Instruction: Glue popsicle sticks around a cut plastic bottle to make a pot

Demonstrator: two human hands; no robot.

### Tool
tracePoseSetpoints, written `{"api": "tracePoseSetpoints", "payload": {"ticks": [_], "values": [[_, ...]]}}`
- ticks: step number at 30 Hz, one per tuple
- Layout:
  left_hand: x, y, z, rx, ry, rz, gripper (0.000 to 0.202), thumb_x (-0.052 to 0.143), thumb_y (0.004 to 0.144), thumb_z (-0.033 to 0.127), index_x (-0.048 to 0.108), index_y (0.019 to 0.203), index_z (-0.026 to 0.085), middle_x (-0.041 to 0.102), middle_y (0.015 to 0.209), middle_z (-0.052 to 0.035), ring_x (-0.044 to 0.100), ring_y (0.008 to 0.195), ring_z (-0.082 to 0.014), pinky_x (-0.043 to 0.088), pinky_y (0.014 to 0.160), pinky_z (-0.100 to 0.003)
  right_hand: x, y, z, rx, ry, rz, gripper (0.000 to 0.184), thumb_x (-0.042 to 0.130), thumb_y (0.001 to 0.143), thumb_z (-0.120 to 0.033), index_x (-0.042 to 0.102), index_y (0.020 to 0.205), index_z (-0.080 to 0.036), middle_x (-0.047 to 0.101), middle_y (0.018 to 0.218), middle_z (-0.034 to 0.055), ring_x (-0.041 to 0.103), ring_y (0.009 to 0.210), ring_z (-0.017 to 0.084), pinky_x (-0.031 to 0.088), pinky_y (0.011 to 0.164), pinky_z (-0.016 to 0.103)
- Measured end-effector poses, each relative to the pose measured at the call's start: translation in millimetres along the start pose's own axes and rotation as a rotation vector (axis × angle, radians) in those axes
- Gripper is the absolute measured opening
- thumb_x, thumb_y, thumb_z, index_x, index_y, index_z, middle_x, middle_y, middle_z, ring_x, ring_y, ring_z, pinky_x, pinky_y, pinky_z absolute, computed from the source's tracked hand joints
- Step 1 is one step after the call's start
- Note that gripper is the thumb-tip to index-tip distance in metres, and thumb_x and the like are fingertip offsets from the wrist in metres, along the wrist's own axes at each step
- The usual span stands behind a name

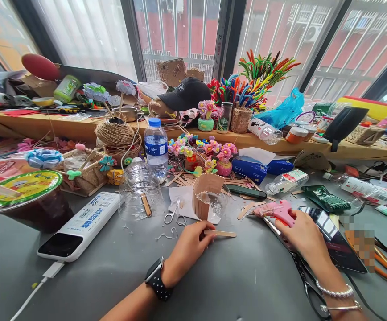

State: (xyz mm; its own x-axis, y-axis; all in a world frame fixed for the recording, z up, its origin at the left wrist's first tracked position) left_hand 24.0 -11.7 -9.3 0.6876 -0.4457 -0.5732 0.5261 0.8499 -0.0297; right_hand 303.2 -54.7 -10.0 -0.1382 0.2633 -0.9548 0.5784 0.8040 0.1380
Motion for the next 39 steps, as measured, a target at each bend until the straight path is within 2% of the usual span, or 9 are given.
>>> {"api": "tracePoseSetpoints", "payload": {"ticks": [7, 12, 14, 18, 24, 29, 39], "values": [[0.2, 1, -2, 0.020, 0.030, 0.021, 0.020, 0.051, 0.075, 0.025, 0.060, 0.090, 0.016, 0.064, 0.080, -0.0035, 0.055, 0.068, -0.0154, 0.041, 0.065, -0.024, -6, -2, -5, 0.012, 0.050, 0.057, 0.036, 0.044, 0.065, -0.049, 0.054, 0.076, -0.016, 0.058, 0.073, 0.0095, 0.052, 0.058, 0.019, 0.037, 0.050, 0.029], [1.9, 0, -5, 0.048, 0.062, 0.041, 0.017, 0.050, 0.077, 0.026, 0.061, 0.085, 0.016, 0.064, 0.077, -0.0034, 0.055, 0.068, -0.0160, 0.041, 0.065, -0.024, -8, -7, -11, -0.032, 0.132, 0.052, 0.041, 0.049, 0.062, -0.052, 0.054, 0.082, -0.018, 0.059, 0.072, 0.0073, 0.052, 0.058, 0.019, 0.037, 0.051, 0.028], [2.5, 0, -5, 0.064, 0.082, 0.059, 0.016, 0.049, 0.077, 0.026, 0.061, 0.083, 0.017, 0.064, 0.078, -0.0036, 0.056, 0.070, -0.0164, 0.040, 0.065, -0.025, -8, -11, -17, -0.074, 0.152, 0.056, 0.040, 0.052, 0.060, -0.052, 0.053, 0.081, -0.018, 0.059, 0.070, 0.0064, 0.052, 0.058, 0.019, 0.037, 0.051, 0.028], [3.9, -1, -4, 0.067, 0.150, 0.087, 0.016, 0.049, 0.079, 0.028, 0.060, 0.080, 0.016, 0.064, 0.079, -0.0052, 0.056, 0.071, -0.0175, 0.040, 0.064, -0.026, -5, -25, -31, -0.217, 0.163, 0.108, 0.027, 0.051, 0.063, -0.047, 0.049, 0.068, -0.021, 0.057, 0.064, 0.0044, 0.050, 0.054, 0.017, 0.035, 0.050, 0.027], [6.4, -1, -6, 0.054, 0.230, 0.070, 0.016, 0.051, 0.079, 0.030, 0.058, 0.075, 0.016, 0.062, 0.075, -0.0045, 0.054, 0.068, -0.0169, 0.038, 0.061, -0.025, 3, -44, -46, -0.386, 0.064, 0.248, 0.021, 0.051, 0.068, -0.039, 0.050, 0.076, -0.020, 0.057, 0.063, 0.0016, 0.052, 0.055, 0.017, 0.033, 0.049, 0.026], [7.3, -1, -8, 0.055, 0.238, 0.077, 0.015, 0.053, 0.078, 0.030, 0.057, 0.073, 0.016, 0.061, 0.072, -0.0028, 0.053, 0.064, -0.0154, 0.037, 0.058, -0.024, 8, -50, -49, -0.536, 0.041, 0.378, 0.015, 0.048, 0.072, -0.034, 0.049, 0.073, -0.019, 0.054, 0.061, 0.0006, 0.052, 0.055, 0.015, 0.033, 0.049, 0.024], [6.2, -2, -8, 0.065, 0.218, 0.069, 0.015, 0.052, 0.078, 0.030, 0.057, 0.074, 0.016, 0.062, 0.074, -0.0029, 0.054, 0.067, -0.0161, 0.037, 0.060, -0.024, 10, -53, -51, -0.659, 0.033, 0.473, 0.015, 0.048, 0.075, -0.028, 0.052, 0.080, -0.015, 0.053, 0.061, 0.0019, 0.050, 0.054, 0.015, 0.035, 0.051, 0.024]]}}
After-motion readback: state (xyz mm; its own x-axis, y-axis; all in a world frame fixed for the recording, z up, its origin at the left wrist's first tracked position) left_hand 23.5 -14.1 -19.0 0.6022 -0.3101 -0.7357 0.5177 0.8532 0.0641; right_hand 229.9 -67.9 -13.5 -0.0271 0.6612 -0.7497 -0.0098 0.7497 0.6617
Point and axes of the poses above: each hand's wrist, its own y-axis towards the middle knuckle, its own x-axis out of the palm, z = x × y, the point moved 1 cm from there along y, towards the middle knuckle
